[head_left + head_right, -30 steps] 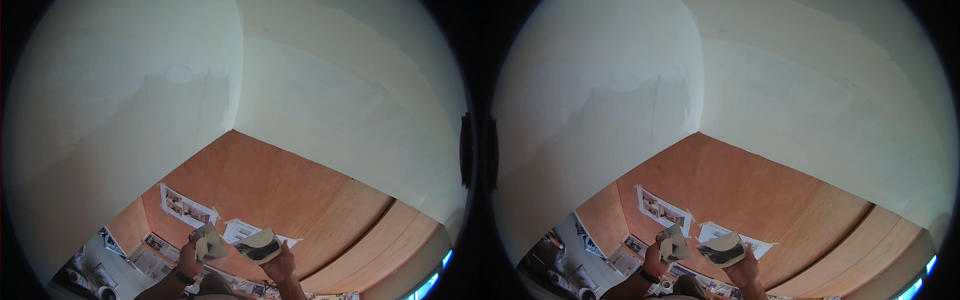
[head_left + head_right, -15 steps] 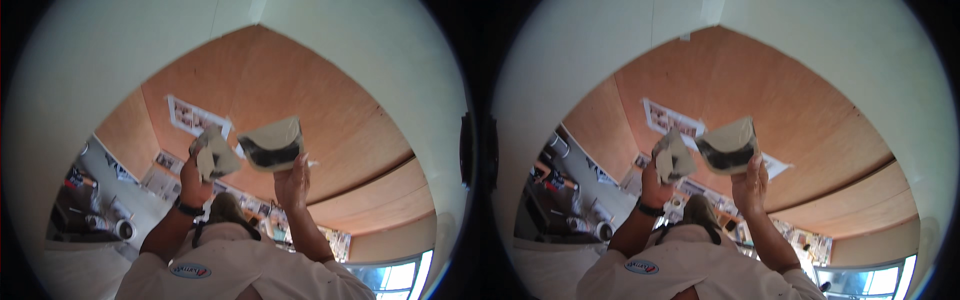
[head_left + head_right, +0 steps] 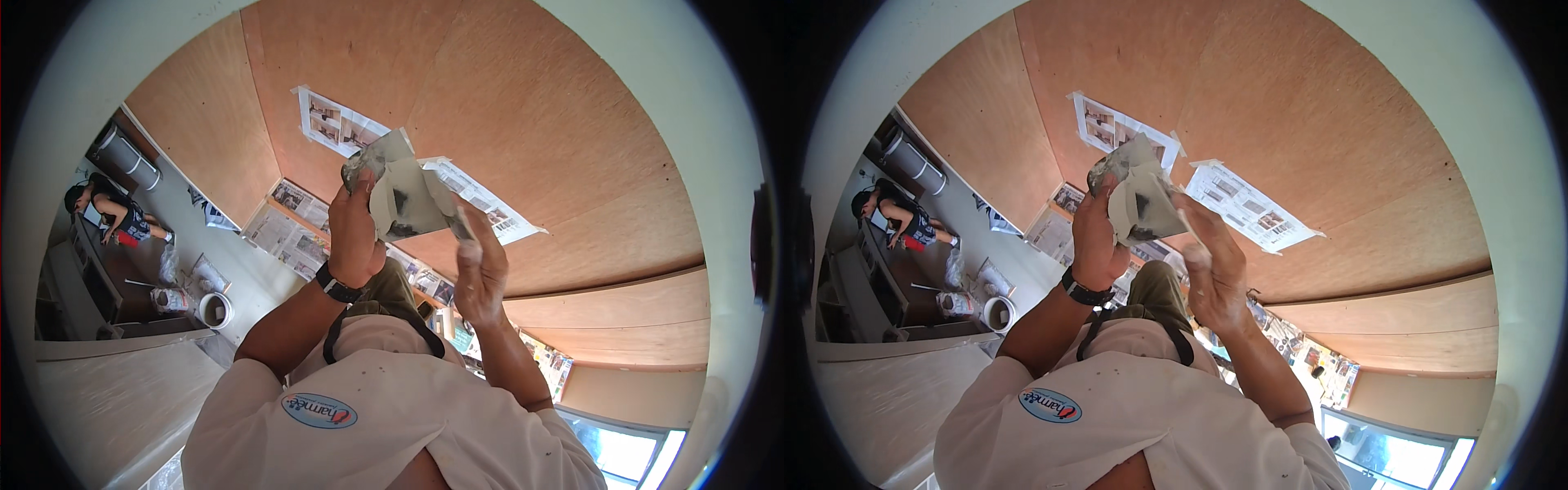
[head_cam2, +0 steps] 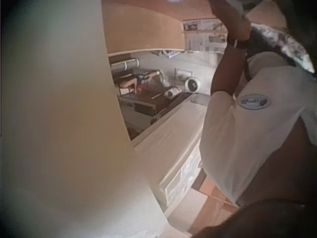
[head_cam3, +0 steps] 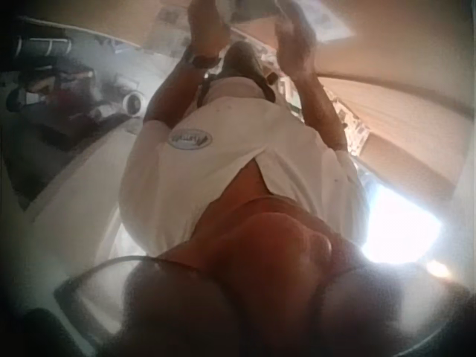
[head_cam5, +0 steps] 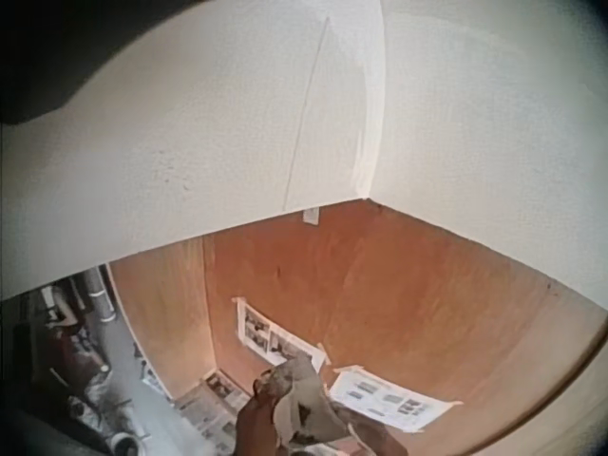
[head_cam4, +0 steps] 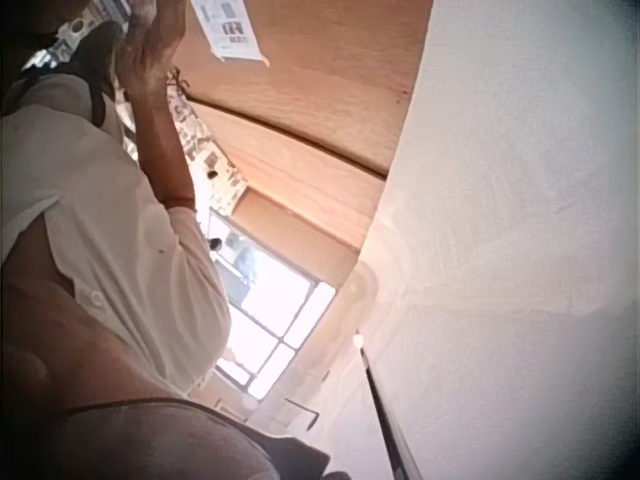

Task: The person applies plaster to a wall and ceiling corner using a metal scraper and a hawk, smoothing the material with repeated strokes.

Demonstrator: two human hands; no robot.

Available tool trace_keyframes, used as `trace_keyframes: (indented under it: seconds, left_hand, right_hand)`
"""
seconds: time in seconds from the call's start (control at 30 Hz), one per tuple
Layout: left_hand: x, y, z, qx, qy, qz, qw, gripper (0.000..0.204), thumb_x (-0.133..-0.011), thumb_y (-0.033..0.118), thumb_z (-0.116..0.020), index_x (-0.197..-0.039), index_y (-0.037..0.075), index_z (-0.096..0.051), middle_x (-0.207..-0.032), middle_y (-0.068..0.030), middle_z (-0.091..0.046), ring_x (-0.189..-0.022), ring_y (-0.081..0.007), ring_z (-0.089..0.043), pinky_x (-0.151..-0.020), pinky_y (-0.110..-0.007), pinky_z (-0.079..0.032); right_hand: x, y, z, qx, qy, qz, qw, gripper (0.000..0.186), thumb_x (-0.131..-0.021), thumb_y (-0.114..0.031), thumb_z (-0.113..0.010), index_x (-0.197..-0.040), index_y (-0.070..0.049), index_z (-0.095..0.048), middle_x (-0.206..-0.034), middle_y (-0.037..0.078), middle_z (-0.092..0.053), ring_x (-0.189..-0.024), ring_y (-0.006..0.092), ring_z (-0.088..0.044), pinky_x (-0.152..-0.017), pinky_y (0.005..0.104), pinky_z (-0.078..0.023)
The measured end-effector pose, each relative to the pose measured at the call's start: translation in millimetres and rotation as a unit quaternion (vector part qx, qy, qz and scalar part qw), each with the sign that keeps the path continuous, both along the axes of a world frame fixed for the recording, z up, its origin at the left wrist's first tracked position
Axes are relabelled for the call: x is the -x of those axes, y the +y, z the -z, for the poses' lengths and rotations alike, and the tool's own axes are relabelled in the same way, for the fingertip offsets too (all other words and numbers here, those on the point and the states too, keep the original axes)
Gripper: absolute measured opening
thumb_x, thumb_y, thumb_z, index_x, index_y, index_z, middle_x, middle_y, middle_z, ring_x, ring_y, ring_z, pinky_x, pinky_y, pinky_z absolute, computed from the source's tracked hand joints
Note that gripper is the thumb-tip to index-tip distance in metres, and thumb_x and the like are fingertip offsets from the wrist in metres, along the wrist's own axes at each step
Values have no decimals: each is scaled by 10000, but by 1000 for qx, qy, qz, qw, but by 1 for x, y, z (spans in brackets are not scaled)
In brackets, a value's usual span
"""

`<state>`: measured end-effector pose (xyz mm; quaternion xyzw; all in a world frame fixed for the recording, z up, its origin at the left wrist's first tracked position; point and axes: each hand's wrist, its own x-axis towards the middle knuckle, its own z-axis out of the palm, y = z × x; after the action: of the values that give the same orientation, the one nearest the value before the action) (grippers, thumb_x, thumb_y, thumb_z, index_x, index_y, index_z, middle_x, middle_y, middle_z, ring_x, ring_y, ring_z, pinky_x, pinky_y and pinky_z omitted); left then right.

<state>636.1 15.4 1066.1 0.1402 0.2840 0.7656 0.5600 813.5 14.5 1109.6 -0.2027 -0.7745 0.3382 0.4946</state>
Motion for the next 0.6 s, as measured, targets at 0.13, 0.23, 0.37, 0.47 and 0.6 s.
trace_keyframes:
  seconds: [0.13,0.23,0.37,0.47,0.6]
  left_hand:
    - [-1,-2,-1,-18,-21,1,1000,360,-1075,282,-526,-1340,40,-556,-1207,-95,-683,-1072,-204,-693,-919,-372,-579]
    - [3,-5,3,3,-39,15,999,352,-1077,274,-519,-1324,27,-562,-1198,-103,-685,-1062,-217,-699,-908,-378,-587]
    - [8,-4,15,15,-69,43,997,353,-1078,274,-507,-1322,22,-554,-1213,-117,-676,-1062,-244,-703,-895,-392,-597]
    - [12,-2,23,11,-82,64,995,363,-1084,280,-497,-1344,33,-554,-1237,-110,-680,-1103,-242,-689,-954,-407,-573]
    - [18,-2,32,-26,-128,66,989,366,-1097,280,-469,-1367,47,-549,-1274,-94,-676,-1170,-236,-661,-1012,-419,-544]
  right_hand:
    - [-1,16,1,-71,-157,37,984,474,-969,-35,-633,-1428,31,-536,-1385,267,-575,-1273,412,-593,-1046,418,-487]
    - [-10,20,6,-98,-234,55,966,545,-904,-38,-714,-1419,18,-544,-1364,257,-585,-1227,429,-610,-991,439,-537]
    - [-23,22,8,-129,-309,67,940,533,-887,-53,-723,-1393,4,-567,-1354,222,-602,-1211,413,-626,-970,457,-556]
    - [-35,26,13,-189,-364,95,907,546,-847,-41,-732,-1371,-5,-584,-1352,204,-609,-1207,393,-636,-936,442,-578]
    - [-57,31,15,-232,-381,121,887,454,-823,-22,-696,-1273,-3,-639,-1213,168,-683,-1114,345,-684,-898,431,-588]
